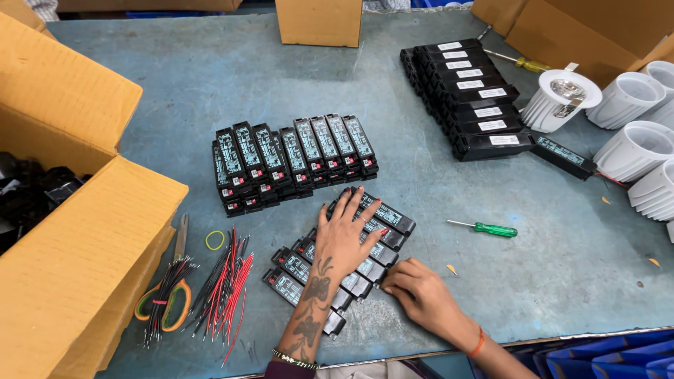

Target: The person uses a screwdriver to remove small black plastic clips from a stack of black rectangular electronic modules. They then place the modules into a cardboard box and continue the process with additional units.

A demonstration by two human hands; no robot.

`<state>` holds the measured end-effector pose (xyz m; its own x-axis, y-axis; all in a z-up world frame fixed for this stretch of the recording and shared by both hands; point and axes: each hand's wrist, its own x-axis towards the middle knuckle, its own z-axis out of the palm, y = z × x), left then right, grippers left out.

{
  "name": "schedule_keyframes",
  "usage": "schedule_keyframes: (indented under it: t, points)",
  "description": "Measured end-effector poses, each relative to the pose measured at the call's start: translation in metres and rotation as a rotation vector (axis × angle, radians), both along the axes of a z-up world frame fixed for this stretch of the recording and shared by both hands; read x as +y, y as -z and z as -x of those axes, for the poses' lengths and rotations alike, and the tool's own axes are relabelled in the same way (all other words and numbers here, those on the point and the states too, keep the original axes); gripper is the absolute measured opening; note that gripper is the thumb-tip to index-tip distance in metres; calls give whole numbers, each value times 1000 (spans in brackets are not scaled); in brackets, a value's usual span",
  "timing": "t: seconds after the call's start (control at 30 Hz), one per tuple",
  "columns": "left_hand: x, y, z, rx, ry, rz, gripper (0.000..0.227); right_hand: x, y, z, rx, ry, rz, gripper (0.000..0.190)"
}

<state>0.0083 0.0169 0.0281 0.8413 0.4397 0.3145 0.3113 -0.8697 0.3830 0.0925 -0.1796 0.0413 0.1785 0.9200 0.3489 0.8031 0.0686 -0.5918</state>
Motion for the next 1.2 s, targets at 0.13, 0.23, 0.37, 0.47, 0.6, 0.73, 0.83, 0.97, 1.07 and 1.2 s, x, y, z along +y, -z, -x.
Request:
schedule_keyframes:
  t: [0.13,0.23,0.37,0.47,0.6,0.73,0.83,0.97,1.07,1.2]
  points:
    - [1,-3,1,-48,16,-23,59,2,-3,2,4,19,14,7]
    - [2,-9,1,-4,10,-22,59,2,-3,4,0,22,22,6]
    - [2,-26,6,104,-2,52,61,3,-6,7,3,22,6,9]
    - [8,-36,25,42,-23,103,64,1,-13,-2,-18,234,-138,11]
    - [21,-36,85,-142,-142,100,64,2,-24,-39,-32,262,-103,46]
    - [25,-27,123,-165,-312,327,64,10,-23,-58,34,199,131,90]
    - [9,-18,126,-64,-324,384,73,19,-18,-52,-4,194,247,122]
    - [-6,-11,120,-17,-349,256,75,25,-13,-48,-8,193,319,139]
    - [-11,-12,118,-15,-372,254,76,28,-13,-53,-33,138,315,140]
    - [-27,-17,122,-139,-306,14,77,36,-13,-67,5,108,258,133]
